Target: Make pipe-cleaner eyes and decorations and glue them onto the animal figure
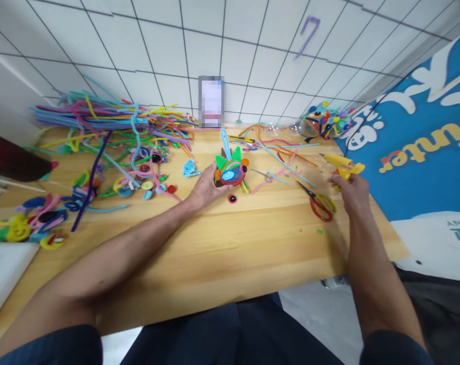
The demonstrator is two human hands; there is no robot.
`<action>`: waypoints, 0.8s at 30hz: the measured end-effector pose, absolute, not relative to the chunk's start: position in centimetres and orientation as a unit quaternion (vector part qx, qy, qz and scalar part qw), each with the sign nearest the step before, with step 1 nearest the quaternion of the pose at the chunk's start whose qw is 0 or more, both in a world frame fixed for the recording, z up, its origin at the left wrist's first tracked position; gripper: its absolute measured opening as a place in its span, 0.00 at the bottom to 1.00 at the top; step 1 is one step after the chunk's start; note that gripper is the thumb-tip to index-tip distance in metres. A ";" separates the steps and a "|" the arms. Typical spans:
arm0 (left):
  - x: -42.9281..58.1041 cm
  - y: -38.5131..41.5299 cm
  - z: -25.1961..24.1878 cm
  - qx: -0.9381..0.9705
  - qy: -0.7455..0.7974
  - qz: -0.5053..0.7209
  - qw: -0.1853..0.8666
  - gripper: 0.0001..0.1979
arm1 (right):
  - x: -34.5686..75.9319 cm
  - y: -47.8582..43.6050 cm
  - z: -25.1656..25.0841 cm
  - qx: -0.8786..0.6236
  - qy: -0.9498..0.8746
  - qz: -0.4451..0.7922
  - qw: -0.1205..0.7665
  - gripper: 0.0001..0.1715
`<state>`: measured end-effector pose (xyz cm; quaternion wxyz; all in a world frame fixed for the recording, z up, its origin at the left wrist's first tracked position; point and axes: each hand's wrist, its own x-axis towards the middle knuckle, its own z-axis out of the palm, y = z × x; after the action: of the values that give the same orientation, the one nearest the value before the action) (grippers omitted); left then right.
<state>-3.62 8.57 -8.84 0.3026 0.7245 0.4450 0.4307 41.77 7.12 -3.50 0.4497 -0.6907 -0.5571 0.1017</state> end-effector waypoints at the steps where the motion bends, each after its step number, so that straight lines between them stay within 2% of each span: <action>1: -3.6 8.5 -8.8 0.728 0.444 0.430 0.296 0.27 | 40.2 6.8 -2.8 -0.687 -0.555 0.132 0.450 0.13; 4: -3.6 8.5 -8.6 0.741 0.438 0.430 0.273 0.28 | 33.8 5.3 -0.7 -0.631 -0.576 0.278 0.440 0.13; 10: -3.6 8.5 -9.0 0.753 0.427 0.436 0.245 0.24 | 23.8 2.4 -0.4 -0.528 -0.663 0.328 0.417 0.11; 17: -3.2 8.1 -8.2 0.736 0.440 0.434 0.275 0.20 | 22.9 1.8 -1.9 -0.486 -0.789 0.197 0.320 0.09; 22: -3.1 7.9 -7.5 0.732 0.440 0.443 0.273 0.20 | 22.8 1.8 -2.0 -0.388 -0.878 0.056 0.276 0.27; 24: -3.0 7.9 -7.6 0.730 0.440 0.448 0.269 0.19 | 22.8 1.7 -2.1 -0.355 -0.898 0.014 0.259 0.30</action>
<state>-2.97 7.91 -7.59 0.2694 0.7300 0.4403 0.4479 22.76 1.72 -2.07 0.2587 -0.3549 -0.8983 0.0141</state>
